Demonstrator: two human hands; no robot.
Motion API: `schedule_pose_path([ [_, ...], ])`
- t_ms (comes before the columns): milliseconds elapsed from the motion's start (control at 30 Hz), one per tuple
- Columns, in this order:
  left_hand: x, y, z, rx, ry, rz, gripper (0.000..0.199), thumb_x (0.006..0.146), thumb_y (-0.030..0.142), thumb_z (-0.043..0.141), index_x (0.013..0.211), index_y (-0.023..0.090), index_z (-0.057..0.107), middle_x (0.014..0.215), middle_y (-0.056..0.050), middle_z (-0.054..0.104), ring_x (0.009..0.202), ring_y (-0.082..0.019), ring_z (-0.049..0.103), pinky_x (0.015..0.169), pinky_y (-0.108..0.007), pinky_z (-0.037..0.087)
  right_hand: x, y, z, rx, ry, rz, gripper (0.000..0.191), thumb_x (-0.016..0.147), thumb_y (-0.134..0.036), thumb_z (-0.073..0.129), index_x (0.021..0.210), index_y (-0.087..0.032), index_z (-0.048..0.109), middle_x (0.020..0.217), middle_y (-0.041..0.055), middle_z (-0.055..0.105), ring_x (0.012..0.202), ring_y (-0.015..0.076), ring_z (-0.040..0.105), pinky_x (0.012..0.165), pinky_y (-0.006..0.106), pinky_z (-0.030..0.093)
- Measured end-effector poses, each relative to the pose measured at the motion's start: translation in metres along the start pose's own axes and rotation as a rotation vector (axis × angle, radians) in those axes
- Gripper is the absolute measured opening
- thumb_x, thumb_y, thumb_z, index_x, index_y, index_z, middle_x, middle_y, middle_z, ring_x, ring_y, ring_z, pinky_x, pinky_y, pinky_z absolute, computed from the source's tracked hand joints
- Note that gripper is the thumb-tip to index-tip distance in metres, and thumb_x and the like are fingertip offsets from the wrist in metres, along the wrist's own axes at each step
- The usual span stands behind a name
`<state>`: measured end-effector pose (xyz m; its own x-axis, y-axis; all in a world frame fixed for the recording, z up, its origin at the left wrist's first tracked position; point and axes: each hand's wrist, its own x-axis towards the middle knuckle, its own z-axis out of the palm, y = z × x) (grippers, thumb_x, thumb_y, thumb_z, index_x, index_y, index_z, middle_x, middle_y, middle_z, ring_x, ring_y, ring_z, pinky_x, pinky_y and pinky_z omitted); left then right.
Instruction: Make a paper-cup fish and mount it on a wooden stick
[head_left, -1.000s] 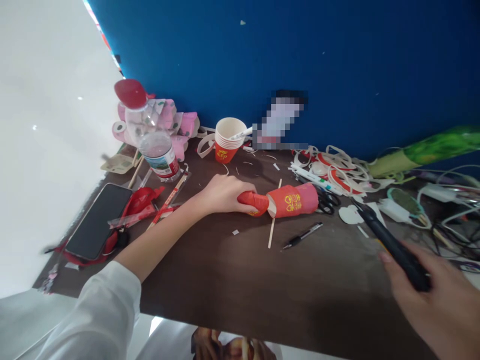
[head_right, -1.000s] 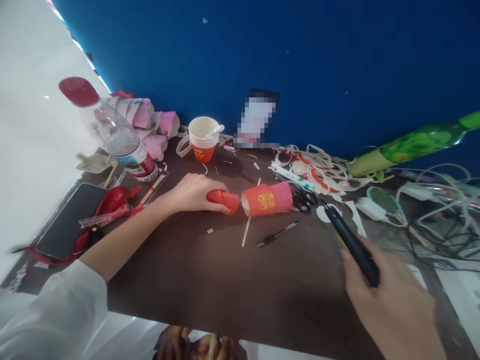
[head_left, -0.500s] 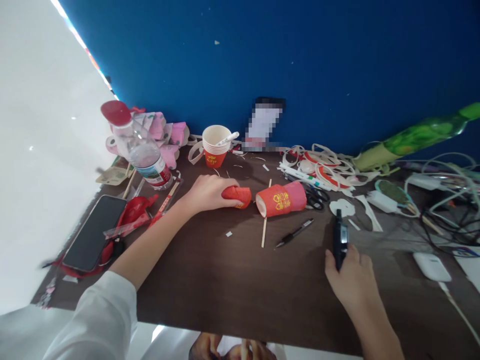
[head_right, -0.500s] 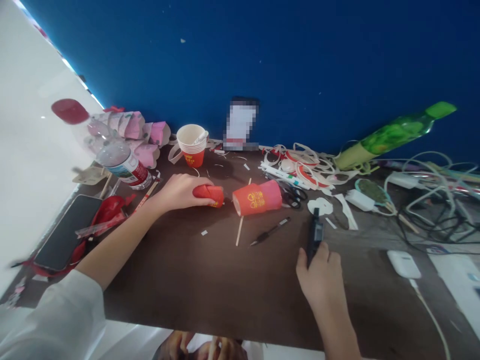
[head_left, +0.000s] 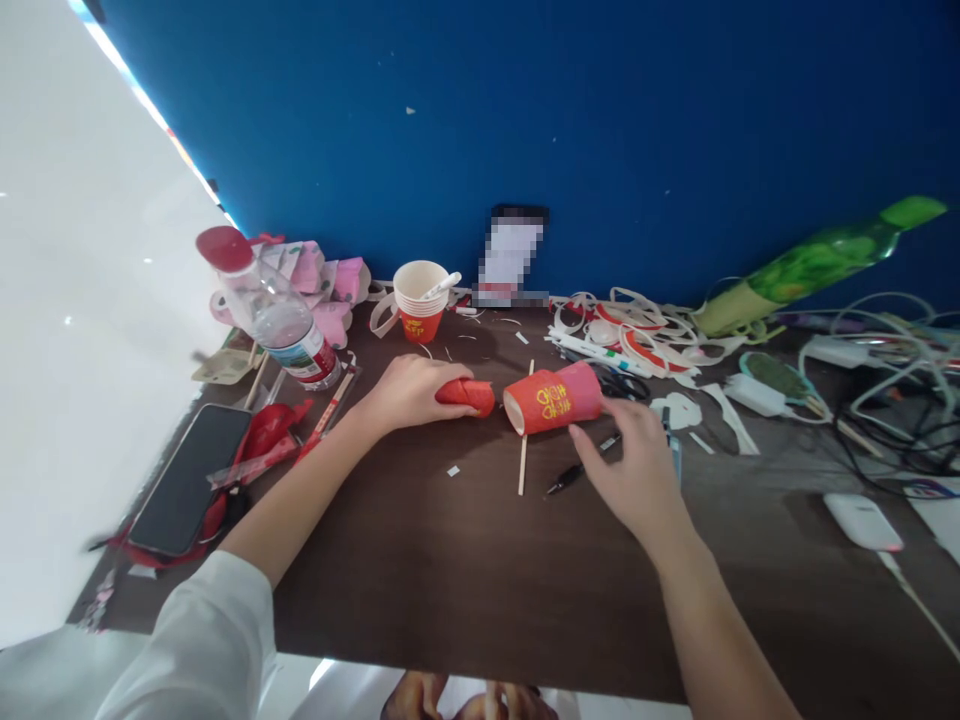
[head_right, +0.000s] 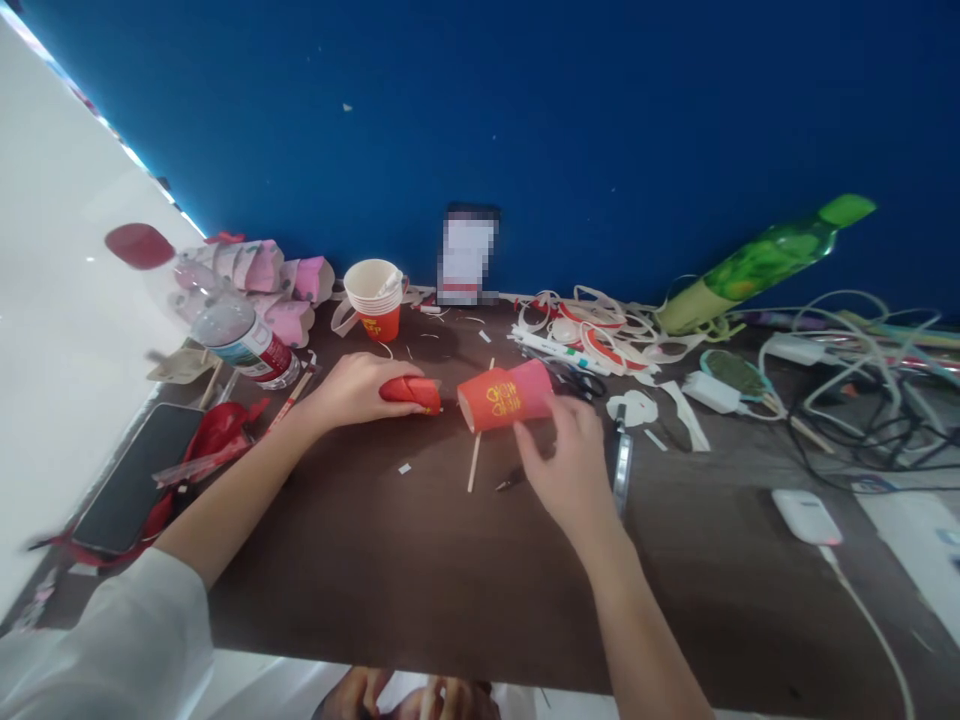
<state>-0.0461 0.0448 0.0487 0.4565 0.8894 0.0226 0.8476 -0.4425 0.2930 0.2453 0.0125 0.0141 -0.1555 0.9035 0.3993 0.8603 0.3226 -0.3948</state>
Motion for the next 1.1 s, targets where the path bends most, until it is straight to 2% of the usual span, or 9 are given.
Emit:
schedule_pose_path([
  [67, 0.0, 0.0, 0.0, 0.013, 0.01, 0.008, 0.043, 0.08, 0.058, 0.055, 0.11, 0.028, 0.062, 0.1, -0.001, 0.072, 0.089, -0.022, 0.067, 0.064, -0.026, 0.038, 0.014, 0.007, 0.007, 0.097, 0.032, 0.145, 0.068, 0.074, -0.053, 0.063, 0.127, -0.013, 0.049, 0.119, 0.0199, 0.054, 0.115, 0.0331, 0.052, 0.097, 0.052, 0.044],
  [167, -0.001, 0.0, 0.0, 0.017, 0.03, 0.02, 0.044, 0.079, 0.057, 0.055, 0.11, 0.027, 0.062, 0.096, -0.002, 0.073, 0.086, -0.022, 0.067, 0.065, -0.026, 0.039, 0.026, 0.018, 0.02, 0.329, -0.065, 0.406, 0.097, 0.057, -0.055, 0.078, 0.136, -0.016, 0.037, 0.108, 0.0155, 0.061, 0.1, 0.0307, 0.062, 0.089, 0.052, 0.049],
  [200, -0.001, 0.0, 0.0, 0.013, 0.035, 0.022, 0.045, 0.079, 0.057, 0.056, 0.111, 0.027, 0.062, 0.095, -0.003, 0.073, 0.085, -0.022, 0.067, 0.066, -0.026, 0.039, 0.027, 0.021, 0.024, 0.41, -0.093, 0.459, 0.102, 0.052, -0.053, 0.082, 0.136, -0.017, 0.036, 0.102, 0.0127, 0.064, 0.093, 0.0296, 0.065, 0.086, 0.052, 0.051],
  [267, -0.002, -0.002, -0.001, -0.007, 0.031, 0.031, 0.047, 0.079, 0.057, 0.055, 0.113, 0.026, 0.062, 0.094, -0.003, 0.073, 0.084, -0.021, 0.067, 0.068, -0.026, 0.04, 0.025, 0.022, 0.03, 0.588, -0.103, 0.513, 0.096, 0.048, -0.048, 0.086, 0.128, -0.016, 0.043, 0.093, 0.0099, 0.068, 0.085, 0.0284, 0.068, 0.082, 0.051, 0.053],
  [367, -0.001, -0.004, -0.001, -0.063, -0.007, 0.072, 0.047, 0.079, 0.057, 0.055, 0.115, 0.026, 0.062, 0.098, -0.003, 0.072, 0.086, -0.021, 0.067, 0.072, -0.027, 0.042, 0.019, 0.017, 0.032, 0.802, -0.101, 0.485, 0.063, 0.053, -0.042, 0.085, 0.105, -0.015, 0.06, 0.098, 0.0111, 0.071, 0.09, 0.0271, 0.068, 0.088, 0.048, 0.053],
  [433, -0.001, -0.006, -0.001, -0.11, -0.038, 0.088, 0.047, 0.078, 0.056, 0.057, 0.115, 0.026, 0.061, 0.1, -0.003, 0.072, 0.089, -0.022, 0.067, 0.074, -0.028, 0.043, 0.016, 0.012, 0.03, 0.864, -0.082, 0.434, 0.051, 0.057, -0.039, 0.083, 0.099, -0.016, 0.064, 0.102, 0.01, 0.072, 0.095, 0.0256, 0.068, 0.092, 0.046, 0.051],
  [567, 0.0, -0.007, -0.001, -0.201, -0.044, 0.056, 0.051, 0.077, 0.056, 0.06, 0.116, 0.024, 0.061, 0.104, -0.004, 0.071, 0.093, -0.023, 0.066, 0.077, -0.03, 0.045, 0.01, 0.003, 0.03, 0.893, 0.003, 0.373, 0.05, 0.056, -0.039, 0.084, 0.097, -0.016, 0.066, 0.099, 0.0091, 0.073, 0.091, 0.025, 0.069, 0.089, 0.046, 0.053],
  [800, -0.001, -0.006, 0.003, -0.386, 0.015, 0.046, 0.051, 0.074, 0.054, 0.066, 0.116, 0.024, 0.061, 0.111, -0.003, 0.069, 0.098, -0.021, 0.065, 0.086, -0.03, 0.046, 0.003, 0.001, 0.031, 0.853, 0.057, 0.357, 0.047, 0.056, -0.039, 0.084, 0.092, -0.015, 0.065, 0.091, 0.009, 0.073, 0.084, 0.0243, 0.069, 0.084, 0.045, 0.056],
  [1100, 0.0, -0.004, 0.002, -0.459, -0.009, 0.07, 0.054, 0.073, 0.055, 0.067, 0.115, 0.021, 0.062, 0.111, -0.004, 0.069, 0.097, -0.021, 0.066, 0.088, -0.029, 0.047, 0.002, 0.008, 0.023, 0.895, -0.127, 0.276, 0.05, 0.059, -0.037, 0.083, 0.102, -0.018, 0.064, 0.1, 0.0091, 0.073, 0.09, 0.0253, 0.069, 0.084, 0.042, 0.057],
])
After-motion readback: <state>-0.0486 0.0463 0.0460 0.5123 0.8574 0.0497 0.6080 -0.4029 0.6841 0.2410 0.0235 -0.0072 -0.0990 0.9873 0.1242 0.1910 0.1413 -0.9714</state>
